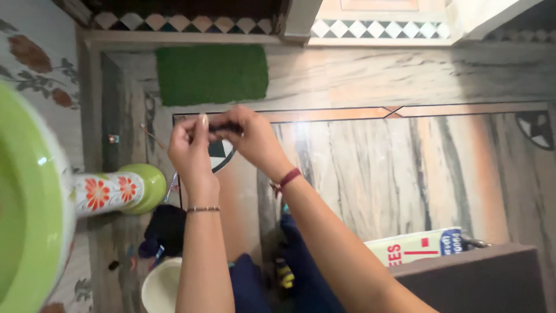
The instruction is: The person organizes bathroom items by picking up a yellow tube, a black comb, a white stick, a small brown object, a green bar of soap, a white tube, a pink tube, and a toothbrush from the floor and placing them on the sink ledge. The person is wearing blue flip-flops.
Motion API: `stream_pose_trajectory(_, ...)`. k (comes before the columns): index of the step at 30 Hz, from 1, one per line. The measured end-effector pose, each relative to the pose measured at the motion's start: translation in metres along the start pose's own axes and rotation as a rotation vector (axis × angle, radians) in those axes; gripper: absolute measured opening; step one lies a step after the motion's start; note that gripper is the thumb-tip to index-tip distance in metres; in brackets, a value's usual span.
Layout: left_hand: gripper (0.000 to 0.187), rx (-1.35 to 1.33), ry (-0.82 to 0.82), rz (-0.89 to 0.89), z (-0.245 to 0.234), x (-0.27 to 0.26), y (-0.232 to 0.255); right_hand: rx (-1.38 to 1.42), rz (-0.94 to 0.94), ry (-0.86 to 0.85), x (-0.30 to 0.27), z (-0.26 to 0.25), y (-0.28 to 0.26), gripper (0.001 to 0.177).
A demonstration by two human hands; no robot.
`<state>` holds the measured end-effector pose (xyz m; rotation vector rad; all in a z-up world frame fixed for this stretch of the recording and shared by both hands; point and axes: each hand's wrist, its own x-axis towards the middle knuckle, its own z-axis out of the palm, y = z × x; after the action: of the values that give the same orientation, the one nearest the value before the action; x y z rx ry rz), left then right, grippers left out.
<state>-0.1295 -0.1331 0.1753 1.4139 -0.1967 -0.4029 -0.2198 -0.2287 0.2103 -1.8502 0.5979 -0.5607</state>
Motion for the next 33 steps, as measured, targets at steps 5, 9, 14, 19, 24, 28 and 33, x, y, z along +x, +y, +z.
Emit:
stream_pose_trajectory(5, 0.010, -0.192, -0.080, 0.093, 0.013, -0.049, 0.093, 0.103, -0.048, 0.070, -0.036, -0.042, -0.095, 0.017)
stream_pose_trajectory(9, 0.008, -0.217, -0.152, 0.139, 0.012, -0.082, 0.143, 0.153, -0.119, 0.048, -0.043, -0.063, -0.144, 0.016)
stream_pose_trajectory(14, 0.006, -0.238, -0.186, 0.244, 0.010, -0.084, 0.196, 0.081, -0.224, 0.012, -0.031, -0.083, -0.188, 0.017)
stream_pose_trajectory(19, 0.004, -0.200, -0.075, 0.301, 0.014, -0.078, 0.230, 0.023, -0.387, -0.027, -0.017, -0.082, -0.217, 0.017)
stream_pose_trajectory(24, 0.005, -0.105, 0.097, 0.367, -0.003, -0.087, 0.250, 0.066, -0.483, -0.162, -0.005, -0.064, -0.236, 0.020)
stream_pose_trajectory(28, 0.010, -0.098, 0.150, 0.365, -0.026, -0.105, 0.265, 0.070, -0.465, -0.306, 0.000, -0.047, -0.255, 0.018)
stream_pose_trajectory(33, 0.011, -0.138, 0.155, 0.339, -0.048, -0.112, 0.278, 0.023, -0.522, -0.323, -0.004, -0.030, -0.273, 0.016)
